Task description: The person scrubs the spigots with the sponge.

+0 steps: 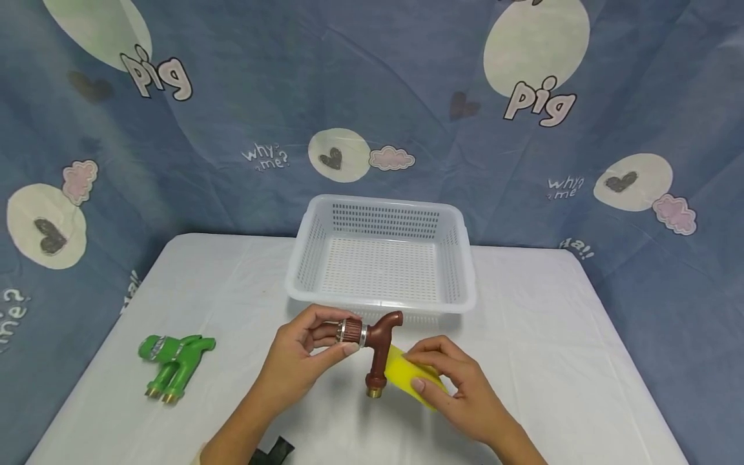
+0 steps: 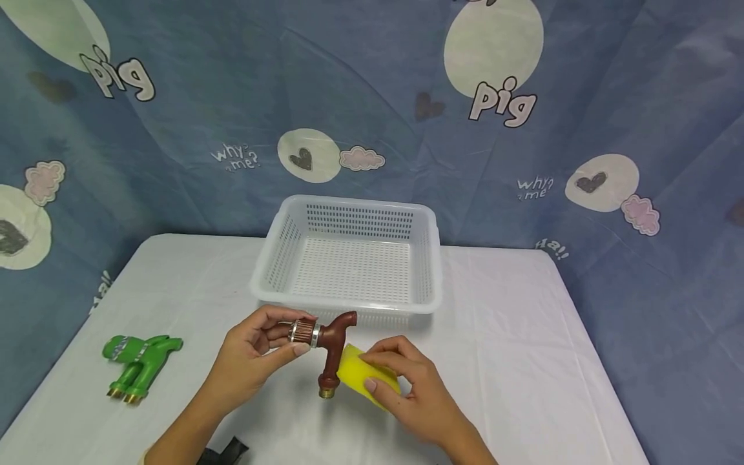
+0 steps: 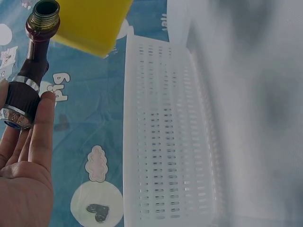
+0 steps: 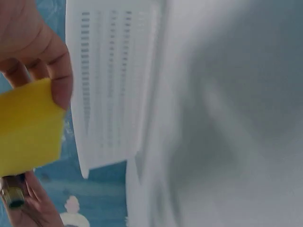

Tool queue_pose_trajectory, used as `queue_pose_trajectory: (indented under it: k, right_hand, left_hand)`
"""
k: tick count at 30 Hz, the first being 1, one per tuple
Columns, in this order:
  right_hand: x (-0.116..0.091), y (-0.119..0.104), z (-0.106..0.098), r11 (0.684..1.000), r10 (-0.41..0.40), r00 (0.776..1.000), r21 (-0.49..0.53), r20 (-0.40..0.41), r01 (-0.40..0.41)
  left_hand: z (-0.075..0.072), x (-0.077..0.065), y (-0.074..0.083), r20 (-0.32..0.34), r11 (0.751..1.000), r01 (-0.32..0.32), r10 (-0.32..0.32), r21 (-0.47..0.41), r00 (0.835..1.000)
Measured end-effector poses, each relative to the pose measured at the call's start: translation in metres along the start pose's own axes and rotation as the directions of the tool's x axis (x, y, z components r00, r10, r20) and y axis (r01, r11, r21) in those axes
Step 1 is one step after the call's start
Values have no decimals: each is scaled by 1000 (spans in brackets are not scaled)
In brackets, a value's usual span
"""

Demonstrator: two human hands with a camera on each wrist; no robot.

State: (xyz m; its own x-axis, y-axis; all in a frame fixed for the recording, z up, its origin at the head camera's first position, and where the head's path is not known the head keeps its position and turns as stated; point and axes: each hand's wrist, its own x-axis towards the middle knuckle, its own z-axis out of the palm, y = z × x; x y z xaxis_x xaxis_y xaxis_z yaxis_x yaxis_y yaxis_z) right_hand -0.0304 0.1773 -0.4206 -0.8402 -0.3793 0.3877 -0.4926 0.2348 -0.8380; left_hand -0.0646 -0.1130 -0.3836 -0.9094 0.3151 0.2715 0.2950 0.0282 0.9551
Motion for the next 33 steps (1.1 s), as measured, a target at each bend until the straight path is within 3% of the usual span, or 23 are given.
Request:
queue_pose_trajectory:
  k: [6,12,15,19,22,24,29,33]
  right_hand:
    - [5,-4,-5,999,31,994,13,-109,-30]
    - [-2,-8,3,993,-104,994,-61,-31,102]
    - [-6,-9,2,990,-122,993,-74,0,122]
    - [-3,-10,-3,983,-153,985,-114,-76,143]
    - [2,-12,-3,959,-236,956,-197,-172,202]
    - [7,-16,0,923,-317,927,-290,-200,253]
    - [15,-26,8,816,-478,859,-454,-181,358]
    - [17,-31,11,774,-549,814,-485,-192,408]
  left_hand:
    - [1,0,0,-1,1000,5,-5,-6,1000]
    - [2,0,-1,-24,1000,17,-17,16,1000]
    - [2,1,-2,-37,999,25,-24,27,999]
    - [3,1,-3,-49,999,26,-24,39,999]
    - [3,0,-3,-55,998,30,-27,60,998]
    - [3,0,-3,-58,997,33,-29,76,998]
    - [2,1,0,-75,994,29,-22,102,997]
    - [2,2,0,-92,993,35,-25,111,995]
